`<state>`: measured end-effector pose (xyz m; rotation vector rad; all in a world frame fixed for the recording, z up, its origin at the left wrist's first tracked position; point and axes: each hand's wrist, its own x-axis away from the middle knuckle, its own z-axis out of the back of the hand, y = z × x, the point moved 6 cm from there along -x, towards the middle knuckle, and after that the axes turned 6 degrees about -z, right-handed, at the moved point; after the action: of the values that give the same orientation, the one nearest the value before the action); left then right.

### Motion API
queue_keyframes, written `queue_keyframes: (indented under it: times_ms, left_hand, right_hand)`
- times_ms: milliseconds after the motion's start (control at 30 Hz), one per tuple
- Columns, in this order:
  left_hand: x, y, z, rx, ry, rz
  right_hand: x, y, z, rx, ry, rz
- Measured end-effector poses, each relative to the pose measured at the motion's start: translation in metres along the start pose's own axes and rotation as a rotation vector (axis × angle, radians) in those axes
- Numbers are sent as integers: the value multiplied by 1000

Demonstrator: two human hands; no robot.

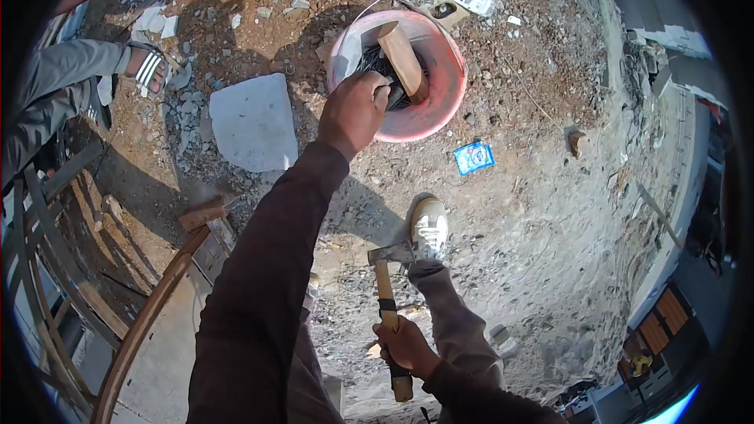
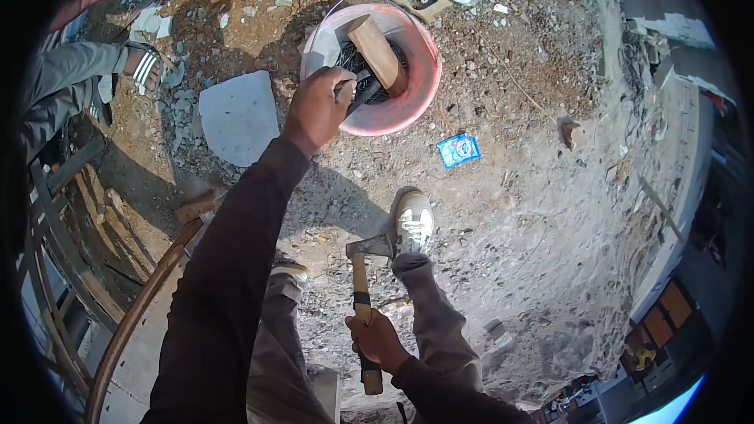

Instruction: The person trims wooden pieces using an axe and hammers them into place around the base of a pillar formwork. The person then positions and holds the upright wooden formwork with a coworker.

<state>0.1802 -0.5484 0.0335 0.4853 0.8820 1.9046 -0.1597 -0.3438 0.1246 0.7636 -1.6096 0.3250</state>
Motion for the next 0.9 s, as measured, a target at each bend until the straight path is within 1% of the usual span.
queue_keyframes:
  times_ms: [33, 133, 167, 200, 233, 300, 400, 433, 467, 500, 533, 567, 600, 667, 800, 867, 900]
  left_hand:
    - [-18, -9, -11, -113, -43, 6]
    - [-52, -51, -51, -604, -399, 120]
    - [-57, -65, -62, -695, -479, 168]
    - [-59, -76, -72, -717, -505, 231]
    - [-64, -86, -81, -693, -495, 301]
    - [-71, -106, -102, -586, -427, 424]
    - [-78, -137, -115, -475, -304, 539]
    - [-78, -140, -113, -477, -288, 539]
    - [-76, -144, -111, -496, -285, 534]
    - [-76, -152, -122, -560, -328, 450]
    - [-74, -134, -113, -559, -370, 467]
    - [-78, -113, -104, -558, -409, 477]
    - [-81, -101, -102, -553, -447, 480]
    - [-88, -99, -95, -556, -347, 431]
    - [-71, -114, -96, -526, -185, 353]
    - [-67, -82, -64, -386, -48, 521]
    - [-60, -95, -68, -448, -121, 310]
  right_hand:
    - [2, -4, -1, -21, -3, 24]
    - [18, -24, -4, -33, -37, 53]
    - [25, -31, -6, -8, -55, 63]
    - [29, -40, -10, 21, -77, 78]
    - [34, -54, -16, 111, -94, 220]
    - [52, -72, -7, 242, -51, 475]
    - [76, -100, 3, 247, -78, 350]
    - [54, -84, 3, 45, -172, 116]
    - [51, -79, 13, 68, -122, 197]
    - [59, -87, 15, 92, -74, 276]
    - [67, -96, 18, 119, -28, 358]
    - [69, -100, 22, 197, -39, 324]
    - [65, -96, 25, 132, -43, 254]
    - [52, -90, 31, -5, -39, 125]
    - [51, -93, 36, 19, -41, 170]
    - [47, -95, 34, 45, -61, 180]
    - [48, -96, 33, 69, -66, 201]
